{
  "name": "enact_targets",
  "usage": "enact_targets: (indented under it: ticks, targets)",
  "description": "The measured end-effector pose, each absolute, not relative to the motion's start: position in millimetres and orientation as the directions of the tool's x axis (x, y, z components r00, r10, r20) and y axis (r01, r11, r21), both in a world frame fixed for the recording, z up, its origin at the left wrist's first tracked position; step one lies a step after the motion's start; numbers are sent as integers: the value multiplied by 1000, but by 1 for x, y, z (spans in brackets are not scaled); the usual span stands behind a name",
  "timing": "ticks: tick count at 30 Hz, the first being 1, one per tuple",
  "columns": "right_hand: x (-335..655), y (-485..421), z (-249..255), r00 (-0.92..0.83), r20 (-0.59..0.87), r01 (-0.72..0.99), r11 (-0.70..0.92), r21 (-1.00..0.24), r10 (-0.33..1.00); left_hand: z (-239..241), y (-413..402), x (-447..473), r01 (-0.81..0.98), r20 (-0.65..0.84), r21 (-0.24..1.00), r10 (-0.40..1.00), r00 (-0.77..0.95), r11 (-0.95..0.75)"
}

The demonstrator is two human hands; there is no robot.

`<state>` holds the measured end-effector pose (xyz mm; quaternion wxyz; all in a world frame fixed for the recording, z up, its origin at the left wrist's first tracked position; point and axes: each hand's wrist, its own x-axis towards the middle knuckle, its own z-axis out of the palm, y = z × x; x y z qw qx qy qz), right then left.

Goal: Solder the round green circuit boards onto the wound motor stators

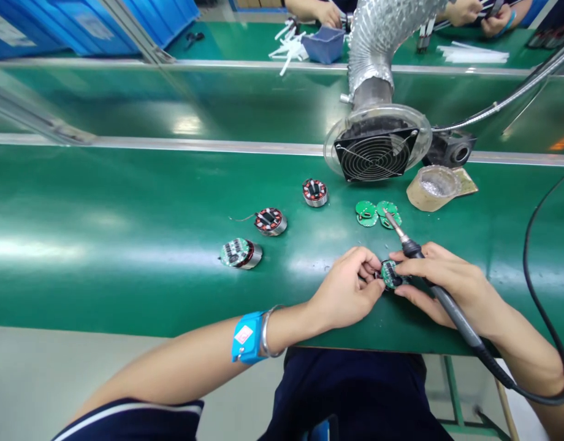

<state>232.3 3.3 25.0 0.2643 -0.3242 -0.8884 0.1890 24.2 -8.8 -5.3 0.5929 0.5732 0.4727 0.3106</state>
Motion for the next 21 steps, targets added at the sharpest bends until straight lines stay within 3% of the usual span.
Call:
enact_targets:
  ticks: [8, 16, 21]
  targets:
    - [226, 3, 19, -598, 323, 523, 662, -537, 734, -8, -9, 22, 173, -215, 972, 907, 363, 161]
    - [232, 9, 16, -620, 260, 444, 604, -662, 740, -10, -12, 18, 172, -117, 984, 908, 402, 51]
    - [234, 8, 7, -586, 317, 380, 599, -704, 745, -9, -10, 17, 205, -101, 979, 903, 418, 14]
